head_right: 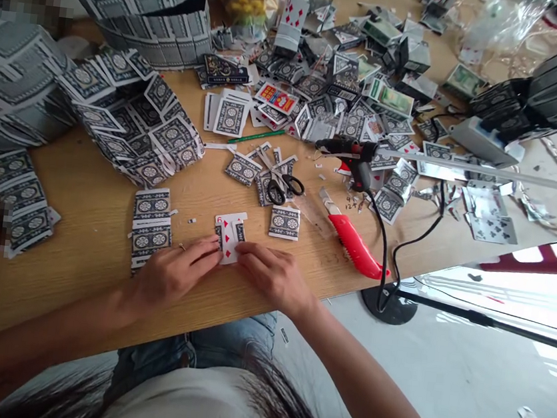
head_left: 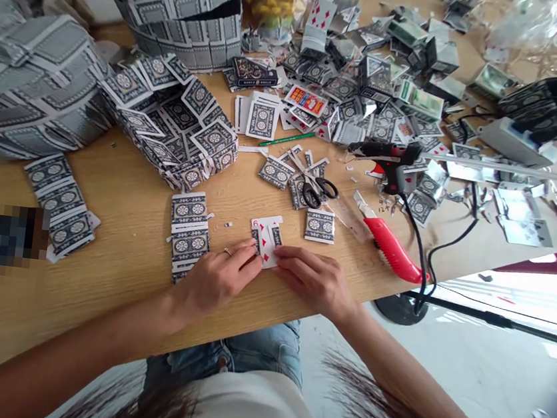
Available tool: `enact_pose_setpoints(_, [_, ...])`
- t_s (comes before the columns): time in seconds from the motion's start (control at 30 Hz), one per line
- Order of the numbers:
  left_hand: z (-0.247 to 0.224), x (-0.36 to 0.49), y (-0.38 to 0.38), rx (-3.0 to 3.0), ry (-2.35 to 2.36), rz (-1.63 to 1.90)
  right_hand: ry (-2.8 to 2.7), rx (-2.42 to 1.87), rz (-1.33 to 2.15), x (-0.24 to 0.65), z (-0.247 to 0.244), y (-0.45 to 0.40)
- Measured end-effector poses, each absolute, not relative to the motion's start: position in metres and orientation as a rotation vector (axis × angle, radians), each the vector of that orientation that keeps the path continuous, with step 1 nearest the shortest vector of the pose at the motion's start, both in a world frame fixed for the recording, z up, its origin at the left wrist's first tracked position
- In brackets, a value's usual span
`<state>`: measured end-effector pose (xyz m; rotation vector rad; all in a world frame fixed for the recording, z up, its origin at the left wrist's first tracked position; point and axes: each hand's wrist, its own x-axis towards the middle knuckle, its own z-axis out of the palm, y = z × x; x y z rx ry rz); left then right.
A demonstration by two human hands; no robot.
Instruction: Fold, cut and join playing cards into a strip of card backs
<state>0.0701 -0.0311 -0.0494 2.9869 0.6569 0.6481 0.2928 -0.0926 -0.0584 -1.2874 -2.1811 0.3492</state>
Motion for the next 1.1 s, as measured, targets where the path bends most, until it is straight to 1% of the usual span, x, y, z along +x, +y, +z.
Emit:
enact_pose_setpoints(0.1, [-0.050, 0.071, -0.032, 2.993, 0.686, 0.637, -2.157, -1.266, 0.358, 0.293, -0.055, -0.090])
enact_pose_setpoints(0.43, [-0.048, 0.075, -0.033, 2.799, 0.830, 0.640, -2.148, -1.230, 0.549, 0.304, -0.049, -0.085])
enact_pose_setpoints(0.73, [-0.044, 0.082, -0.030, 2.670, 0.871, 0.703, -2.070, -1.349, 0.507, 0.288, -0.050, -0.088])
enact_pose_setpoints(0.97, [-0.043, 0.085, -0.033, 2.599, 0.978, 0.651, -2.078, -1.336, 0.448, 0.282, -0.053, -0.087])
enact_pose_setpoints(1.1, [-0.044, 0.086, -0.032, 2.563, 0.986, 0.606, -2.046, -1.363, 0.501, 0.284, -0.056, -0.084])
